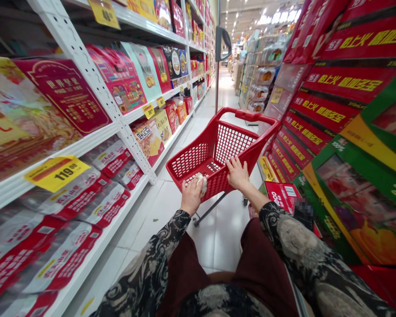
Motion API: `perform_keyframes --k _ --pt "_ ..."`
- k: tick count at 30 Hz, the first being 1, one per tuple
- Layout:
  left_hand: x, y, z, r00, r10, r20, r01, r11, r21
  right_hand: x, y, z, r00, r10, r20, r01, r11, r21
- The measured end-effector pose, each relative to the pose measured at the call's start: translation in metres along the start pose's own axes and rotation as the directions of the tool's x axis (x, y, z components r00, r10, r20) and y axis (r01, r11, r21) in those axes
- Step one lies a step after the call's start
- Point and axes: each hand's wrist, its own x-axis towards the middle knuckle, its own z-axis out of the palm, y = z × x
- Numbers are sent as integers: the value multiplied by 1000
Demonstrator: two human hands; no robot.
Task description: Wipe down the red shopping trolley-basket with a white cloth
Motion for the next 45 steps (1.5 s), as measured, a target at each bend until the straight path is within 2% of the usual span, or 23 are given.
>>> perform_keyframes --k 3,5,9,12,14,18,20,22,24,27,30,34,40,43,45 --pt "2 11 2 998 61 32 -61 998 -11 -8 -15 3 992 -123 32 122 992 35" --pt "2 11 2 991 122 48 -122 992 -23 -13 -17 5 990 -132 45 131 991 39" --pt "-5 -11 -2 967 239 90 -236 971 -41 -15 -5 6 996 -77 49 76 997 15" --pt "-14 -33 -2 977 192 95 -192 981 -7 -16 -3 6 999 -21 45 21 1000 4" --pt "-18 -37 2 984 156 86 -158 987 15 -21 -9 7 999 -31 45 30 999 14" --pt "-17 -16 16 982 179 56 -180 983 22 -33 -23 12 987 -146 71 142 988 60" --pt "-14 -7 21 978 203 44 -204 979 17 -35 -22 12 988 -136 77 131 989 67" --pt "-12 -7 21 974 218 55 -219 976 9 -36 -16 11 990 -108 85 103 993 64" --pt "-10 -16 17 981 179 69 -180 984 16 -36 -8 9 992 -77 97 72 996 59" --pt "-8 -33 11 996 50 74 -53 998 46 -36 3 7 994 -11 111 6 999 46" --pt "-6 -39 11 996 -29 81 25 999 45 -36 10 5 991 16 131 -20 999 29" --pt "-3 -34 15 992 -92 81 90 995 30 -35 14 2 988 -5 155 1 1000 29" --pt "7 -32 12 990 -81 115 85 996 -30 -35 12 -3 985 44 164 -51 998 36" --pt "15 -27 10 988 -122 93 134 981 -139 -35 15 -3 984 74 165 -82 996 37" --pt "21 -17 9 987 -150 58 160 947 -278 -36 17 -5 979 104 177 -113 993 45"
